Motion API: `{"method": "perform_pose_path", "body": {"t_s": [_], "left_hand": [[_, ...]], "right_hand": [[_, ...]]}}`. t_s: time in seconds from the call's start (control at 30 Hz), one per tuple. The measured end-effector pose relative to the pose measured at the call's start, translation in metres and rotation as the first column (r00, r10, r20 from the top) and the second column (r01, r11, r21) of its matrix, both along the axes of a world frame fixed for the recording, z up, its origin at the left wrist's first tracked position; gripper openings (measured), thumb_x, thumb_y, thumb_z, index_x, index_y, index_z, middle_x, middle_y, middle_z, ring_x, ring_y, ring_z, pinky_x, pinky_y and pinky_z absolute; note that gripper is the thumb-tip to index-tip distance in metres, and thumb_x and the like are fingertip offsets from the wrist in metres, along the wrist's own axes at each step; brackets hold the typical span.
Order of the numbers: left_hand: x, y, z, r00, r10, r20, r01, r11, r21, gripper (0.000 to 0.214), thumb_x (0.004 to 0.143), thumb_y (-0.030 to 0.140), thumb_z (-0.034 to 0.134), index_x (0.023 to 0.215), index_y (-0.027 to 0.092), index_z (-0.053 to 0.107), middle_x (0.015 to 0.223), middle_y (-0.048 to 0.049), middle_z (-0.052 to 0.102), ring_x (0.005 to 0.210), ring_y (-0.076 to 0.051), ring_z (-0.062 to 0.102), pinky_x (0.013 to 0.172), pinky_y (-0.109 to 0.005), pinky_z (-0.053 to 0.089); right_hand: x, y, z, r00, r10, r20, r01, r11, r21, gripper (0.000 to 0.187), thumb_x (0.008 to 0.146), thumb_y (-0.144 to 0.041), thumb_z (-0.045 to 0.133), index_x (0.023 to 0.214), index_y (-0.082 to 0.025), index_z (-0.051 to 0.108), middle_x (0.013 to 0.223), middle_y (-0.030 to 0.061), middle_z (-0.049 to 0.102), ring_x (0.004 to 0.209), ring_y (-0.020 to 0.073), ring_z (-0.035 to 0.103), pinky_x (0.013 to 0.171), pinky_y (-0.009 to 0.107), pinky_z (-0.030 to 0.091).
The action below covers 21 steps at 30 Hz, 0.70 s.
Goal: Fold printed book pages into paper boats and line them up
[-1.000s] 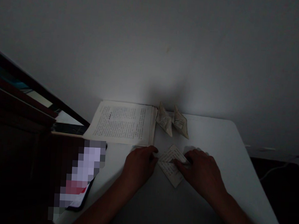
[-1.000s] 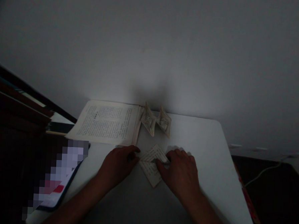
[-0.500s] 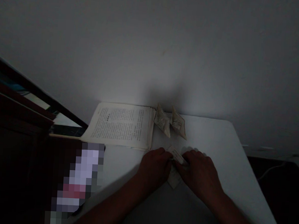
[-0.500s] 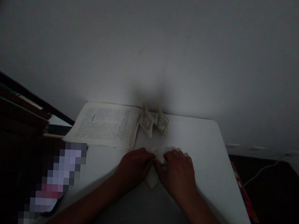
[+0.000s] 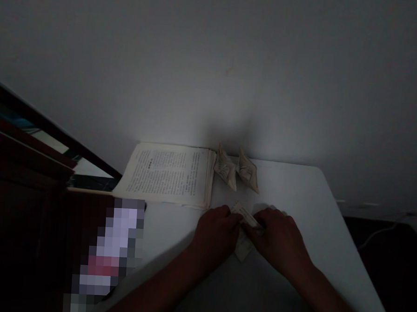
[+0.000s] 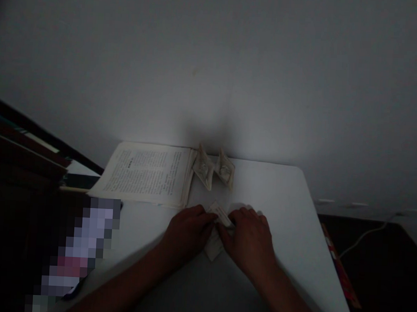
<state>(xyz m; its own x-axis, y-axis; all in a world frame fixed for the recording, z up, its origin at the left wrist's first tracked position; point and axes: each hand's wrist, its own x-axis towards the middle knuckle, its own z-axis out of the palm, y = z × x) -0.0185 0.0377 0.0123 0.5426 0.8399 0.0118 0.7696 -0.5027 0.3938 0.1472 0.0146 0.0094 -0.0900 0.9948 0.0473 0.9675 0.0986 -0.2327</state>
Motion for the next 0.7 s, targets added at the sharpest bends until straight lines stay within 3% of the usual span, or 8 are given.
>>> {"method": "perform_pose_path", "body": {"t_s": [0.7], "left_hand": [[-0.0001,0.0017,-0.0006,1.000,0.006,-0.004,-0.006,1.000,-0.027,0.025,0.087,0.023,0.047,0.104,0.024,0.064,0.083,-0.0032,0.060,0.076,-0.017,0.057,0.069,-0.029,0.045]], "right_hand": [[0.0076,-0.0006,0.0031,0.992,-0.047,-0.117,0.037,0.996,-0.083,0.017,0.076,-0.036,0.060,0.078,-0.021,0.067,0.074,0.0036,0.066,0.072,0.0229,0.059,0.070,0.037,0.039]]}}
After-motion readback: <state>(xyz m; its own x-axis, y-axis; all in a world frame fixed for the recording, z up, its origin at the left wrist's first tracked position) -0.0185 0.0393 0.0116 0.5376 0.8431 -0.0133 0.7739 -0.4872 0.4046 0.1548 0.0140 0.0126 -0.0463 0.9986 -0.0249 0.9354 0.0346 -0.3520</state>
